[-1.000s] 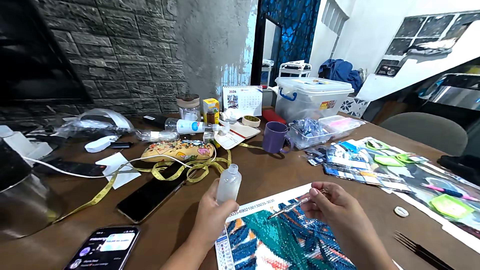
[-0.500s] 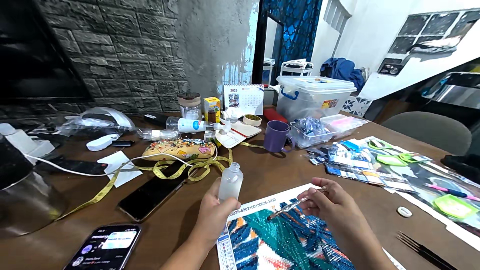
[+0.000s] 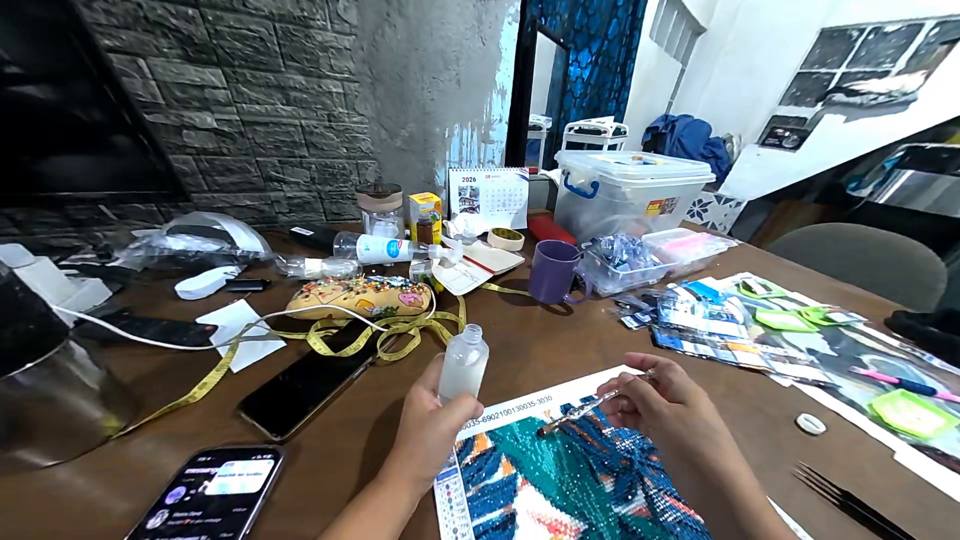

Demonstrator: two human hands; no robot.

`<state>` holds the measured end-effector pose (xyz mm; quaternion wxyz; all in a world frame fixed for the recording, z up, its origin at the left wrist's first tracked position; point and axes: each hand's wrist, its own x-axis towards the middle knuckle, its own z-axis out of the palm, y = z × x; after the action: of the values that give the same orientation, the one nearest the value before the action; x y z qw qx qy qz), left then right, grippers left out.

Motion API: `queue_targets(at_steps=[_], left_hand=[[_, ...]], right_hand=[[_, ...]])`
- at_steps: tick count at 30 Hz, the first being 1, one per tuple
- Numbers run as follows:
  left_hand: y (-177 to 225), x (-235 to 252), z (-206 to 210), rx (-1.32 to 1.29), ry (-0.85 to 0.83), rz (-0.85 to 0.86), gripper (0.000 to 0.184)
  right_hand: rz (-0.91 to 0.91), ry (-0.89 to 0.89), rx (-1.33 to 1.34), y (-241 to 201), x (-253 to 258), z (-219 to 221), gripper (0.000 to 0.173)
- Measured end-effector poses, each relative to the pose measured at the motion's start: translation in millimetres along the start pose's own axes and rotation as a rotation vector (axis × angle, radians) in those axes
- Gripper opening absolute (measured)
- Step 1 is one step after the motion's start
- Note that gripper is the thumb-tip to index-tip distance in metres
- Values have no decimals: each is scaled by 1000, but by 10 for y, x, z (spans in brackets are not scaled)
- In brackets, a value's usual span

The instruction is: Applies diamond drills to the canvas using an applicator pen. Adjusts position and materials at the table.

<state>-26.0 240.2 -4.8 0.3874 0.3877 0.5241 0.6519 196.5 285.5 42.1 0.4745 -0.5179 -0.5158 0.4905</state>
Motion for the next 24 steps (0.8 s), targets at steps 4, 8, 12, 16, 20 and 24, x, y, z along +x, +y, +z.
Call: queue_targets(at_steps=[4,8,12,16,20,24], left_hand=[[2,-2,4,10,7,-2,48],[5,-3,3,18,8,1,48],[-7,-3,-4,18,3,10,49],[0,-1,-3,27,0,0,50],[3,-5,1,29,6,-4,48],[9,-5,5,24,10,-6,47]], right_hand=[[22,-28,-5,1,-14,64,26],[-13,-22,-52,31,1,34,27],[-37,45,-69,22,33,-33,25],[-20,59,17,5,15,-6,22],[-14,-19,27,31,-20,64,20],[-10,-4,-14,40,-3,63,19]])
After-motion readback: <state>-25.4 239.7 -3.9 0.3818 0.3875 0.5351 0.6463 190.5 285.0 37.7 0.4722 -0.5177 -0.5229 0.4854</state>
